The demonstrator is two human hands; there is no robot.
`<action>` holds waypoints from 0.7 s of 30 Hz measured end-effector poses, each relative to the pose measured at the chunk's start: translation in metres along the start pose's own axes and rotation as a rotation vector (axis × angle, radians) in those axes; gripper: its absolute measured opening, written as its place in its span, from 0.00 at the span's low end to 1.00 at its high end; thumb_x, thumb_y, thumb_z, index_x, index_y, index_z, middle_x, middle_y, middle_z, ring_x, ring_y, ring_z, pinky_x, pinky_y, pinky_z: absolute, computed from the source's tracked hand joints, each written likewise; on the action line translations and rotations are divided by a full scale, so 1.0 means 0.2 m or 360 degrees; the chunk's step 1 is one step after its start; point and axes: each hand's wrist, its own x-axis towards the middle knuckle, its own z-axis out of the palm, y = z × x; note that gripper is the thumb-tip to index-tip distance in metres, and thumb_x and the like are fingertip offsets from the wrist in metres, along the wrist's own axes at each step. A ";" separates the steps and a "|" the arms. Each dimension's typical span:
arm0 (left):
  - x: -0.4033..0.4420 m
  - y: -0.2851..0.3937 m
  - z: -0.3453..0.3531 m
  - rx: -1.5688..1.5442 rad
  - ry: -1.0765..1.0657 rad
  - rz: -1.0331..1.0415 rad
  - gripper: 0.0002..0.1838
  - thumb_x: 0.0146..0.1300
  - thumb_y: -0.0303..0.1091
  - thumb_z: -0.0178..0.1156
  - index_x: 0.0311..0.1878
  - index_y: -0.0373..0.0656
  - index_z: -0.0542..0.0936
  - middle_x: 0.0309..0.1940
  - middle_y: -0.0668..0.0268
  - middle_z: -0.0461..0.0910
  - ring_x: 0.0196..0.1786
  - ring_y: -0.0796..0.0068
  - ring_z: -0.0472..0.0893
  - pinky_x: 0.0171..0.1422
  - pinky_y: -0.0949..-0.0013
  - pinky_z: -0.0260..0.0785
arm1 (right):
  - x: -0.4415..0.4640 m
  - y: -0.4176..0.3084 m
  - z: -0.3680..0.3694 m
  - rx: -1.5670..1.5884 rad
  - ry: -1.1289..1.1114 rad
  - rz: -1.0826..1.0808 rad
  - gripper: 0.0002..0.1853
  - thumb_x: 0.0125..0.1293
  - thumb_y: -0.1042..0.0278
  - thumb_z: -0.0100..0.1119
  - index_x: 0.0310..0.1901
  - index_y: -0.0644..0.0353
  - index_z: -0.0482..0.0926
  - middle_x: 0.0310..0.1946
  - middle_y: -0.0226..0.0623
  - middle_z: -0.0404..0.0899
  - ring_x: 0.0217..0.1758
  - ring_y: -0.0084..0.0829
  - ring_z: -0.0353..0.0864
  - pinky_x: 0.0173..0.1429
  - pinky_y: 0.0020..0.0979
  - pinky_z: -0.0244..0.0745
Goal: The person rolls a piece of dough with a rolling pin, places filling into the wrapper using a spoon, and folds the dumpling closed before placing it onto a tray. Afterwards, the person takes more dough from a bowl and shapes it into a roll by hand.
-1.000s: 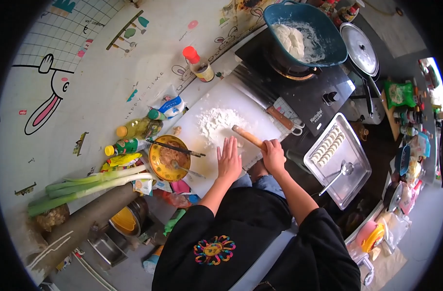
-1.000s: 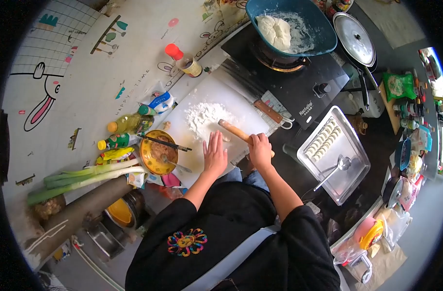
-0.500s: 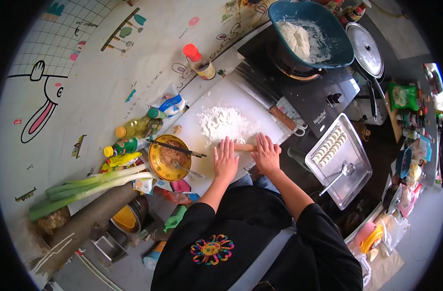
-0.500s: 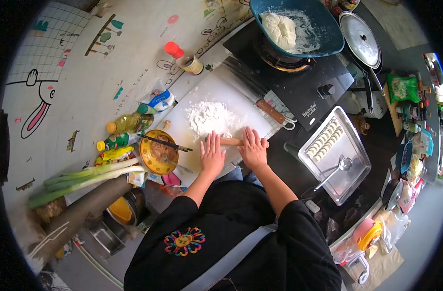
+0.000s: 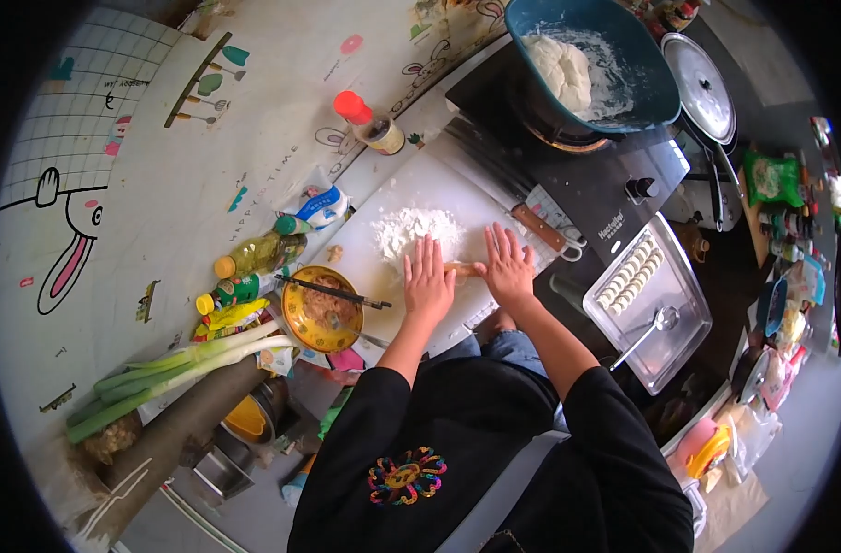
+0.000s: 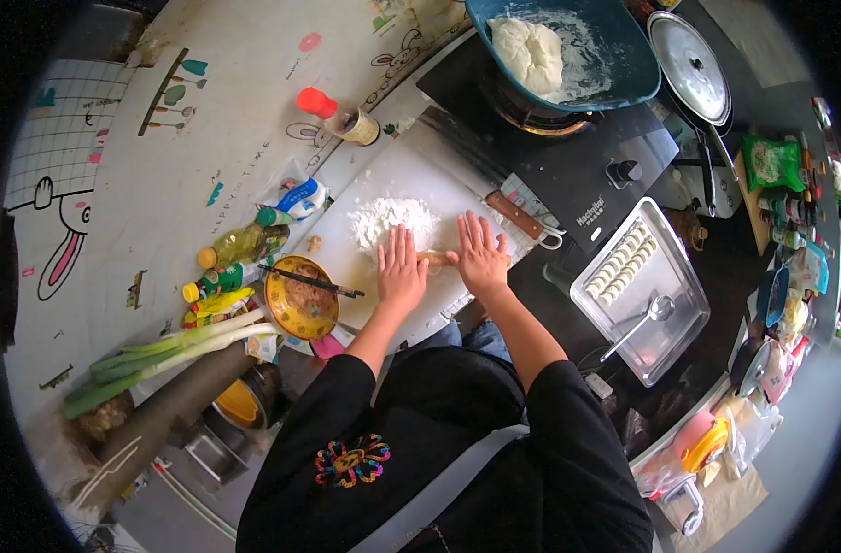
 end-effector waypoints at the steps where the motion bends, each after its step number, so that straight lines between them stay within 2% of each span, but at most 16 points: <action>1: -0.02 0.00 0.00 -0.0006 -0.0009 -0.0009 0.36 0.67 0.44 0.47 0.72 0.37 0.51 0.75 0.57 0.44 0.77 0.60 0.44 0.77 0.50 0.35 | -0.03 0.00 0.01 0.0012 0.0009 -0.0021 0.37 0.66 0.42 0.45 0.71 0.53 0.52 0.73 0.32 0.49 0.75 0.35 0.48 0.68 0.54 0.50; 5: -0.16 0.01 0.03 -0.0055 -0.0025 -0.0013 0.35 0.67 0.45 0.47 0.72 0.37 0.51 0.75 0.57 0.45 0.77 0.60 0.44 0.77 0.50 0.35 | -0.18 -0.01 0.07 -0.0014 -0.0071 -0.0070 0.37 0.66 0.43 0.46 0.70 0.57 0.55 0.73 0.33 0.48 0.75 0.34 0.47 0.68 0.55 0.49; 8: -0.18 0.02 0.02 -0.0078 0.0024 -0.0032 0.32 0.67 0.40 0.49 0.71 0.39 0.55 0.72 0.57 0.52 0.75 0.58 0.51 0.75 0.49 0.40 | -0.27 -0.02 0.13 0.0039 -0.0009 -0.0075 0.36 0.65 0.46 0.49 0.70 0.57 0.56 0.72 0.33 0.49 0.75 0.34 0.48 0.67 0.55 0.50; 9: -0.17 0.02 0.02 -0.0175 0.0079 0.0030 0.30 0.65 0.37 0.51 0.69 0.39 0.58 0.70 0.57 0.56 0.72 0.57 0.55 0.74 0.50 0.44 | -0.29 -0.03 0.13 0.0042 0.0021 -0.0082 0.30 0.65 0.54 0.49 0.67 0.56 0.60 0.71 0.34 0.52 0.75 0.34 0.50 0.66 0.55 0.52; 12: -0.08 -0.01 0.02 -0.0400 0.0193 0.0195 0.23 0.61 0.29 0.53 0.61 0.39 0.68 0.59 0.57 0.68 0.63 0.56 0.66 0.67 0.54 0.57 | -0.33 -0.03 0.16 0.0097 0.0130 -0.0114 0.23 0.64 0.62 0.49 0.62 0.54 0.66 0.70 0.34 0.55 0.74 0.35 0.52 0.65 0.53 0.54; 13: -0.04 -0.02 0.02 -0.0429 0.0202 0.0237 0.19 0.60 0.27 0.52 0.56 0.39 0.72 0.55 0.57 0.71 0.59 0.56 0.69 0.63 0.56 0.61 | -0.35 -0.03 0.16 0.0144 0.0244 -0.0139 0.20 0.61 0.67 0.48 0.56 0.53 0.71 0.65 0.34 0.61 0.70 0.36 0.57 0.63 0.51 0.56; 15: 0.03 0.00 0.00 -0.0493 0.0295 0.0329 0.12 0.57 0.25 0.52 0.44 0.38 0.79 0.43 0.58 0.76 0.48 0.56 0.74 0.52 0.59 0.68 | -0.37 -0.03 0.17 0.0187 0.0219 -0.0133 0.19 0.59 0.68 0.49 0.54 0.54 0.71 0.61 0.34 0.63 0.67 0.35 0.60 0.63 0.50 0.56; 17: 0.06 0.00 -0.02 -0.0439 0.0252 0.0467 0.10 0.57 0.25 0.52 0.41 0.39 0.79 0.43 0.58 0.76 0.47 0.56 0.74 0.52 0.59 0.68 | -0.39 -0.04 0.17 0.0164 0.0305 -0.0137 0.18 0.57 0.68 0.49 0.51 0.54 0.72 0.54 0.33 0.67 0.62 0.34 0.64 0.62 0.46 0.56; 18: 0.07 0.00 -0.02 -0.0411 0.0231 0.0535 0.09 0.57 0.25 0.52 0.40 0.39 0.79 0.43 0.58 0.76 0.47 0.56 0.74 0.52 0.59 0.68 | -0.40 -0.05 0.17 0.0161 0.0292 -0.0144 0.18 0.57 0.68 0.49 0.51 0.54 0.72 0.53 0.33 0.67 0.61 0.33 0.64 0.61 0.45 0.56; 21: 0.09 -0.01 0.00 -0.0378 0.0023 0.0467 0.09 0.51 0.24 0.62 0.38 0.38 0.78 0.43 0.58 0.75 0.48 0.55 0.74 0.53 0.60 0.67 | -0.45 -0.06 0.16 0.0135 0.0323 -0.0182 0.17 0.57 0.69 0.49 0.49 0.55 0.72 0.51 0.32 0.68 0.59 0.32 0.66 0.58 0.41 0.57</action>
